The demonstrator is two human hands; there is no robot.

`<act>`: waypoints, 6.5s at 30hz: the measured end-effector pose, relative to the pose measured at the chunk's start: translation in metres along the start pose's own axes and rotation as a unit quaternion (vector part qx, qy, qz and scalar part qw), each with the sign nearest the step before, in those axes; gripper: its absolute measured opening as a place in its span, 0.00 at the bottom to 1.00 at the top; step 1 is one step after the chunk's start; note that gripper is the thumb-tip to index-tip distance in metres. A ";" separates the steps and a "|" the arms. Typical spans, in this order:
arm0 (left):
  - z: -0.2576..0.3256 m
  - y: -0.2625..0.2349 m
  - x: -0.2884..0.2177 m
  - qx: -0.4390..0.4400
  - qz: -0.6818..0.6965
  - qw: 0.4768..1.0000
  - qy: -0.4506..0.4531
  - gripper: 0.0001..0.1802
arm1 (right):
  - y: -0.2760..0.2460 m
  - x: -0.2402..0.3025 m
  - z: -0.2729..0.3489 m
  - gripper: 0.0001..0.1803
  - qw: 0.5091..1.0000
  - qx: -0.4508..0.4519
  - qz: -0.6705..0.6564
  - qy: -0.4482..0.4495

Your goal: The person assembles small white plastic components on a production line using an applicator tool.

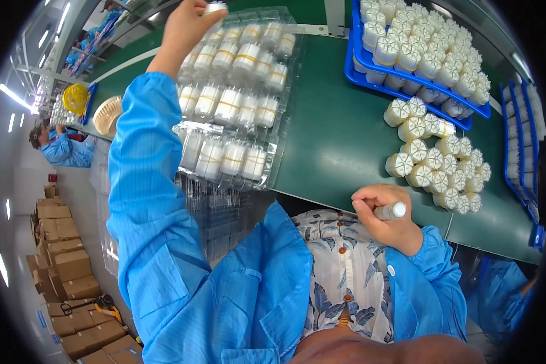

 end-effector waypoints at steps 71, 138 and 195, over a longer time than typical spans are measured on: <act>0.298 0.083 -0.206 0.108 0.420 0.898 0.077 0.30 | -0.033 -0.017 -0.037 0.14 0.997 -0.058 0.031 -0.034; 0.300 0.081 -0.195 0.097 0.423 0.896 0.090 0.30 | -0.013 -0.036 -0.061 0.17 0.999 -0.021 -0.004 -0.040; -0.009 0.029 -0.047 0.012 -0.206 0.977 0.049 0.29 | -0.026 -0.013 -0.008 0.04 0.998 -0.024 -0.043 -0.036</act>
Point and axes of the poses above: each hand's wrist, its own z-axis away from the middle knuckle, its own y-axis out of the palm, x = y × z, the point moved 3 cm from there along -z, towards the middle knuckle, and after that the axes turned 6 degrees about -y, right-handed, at the moved point
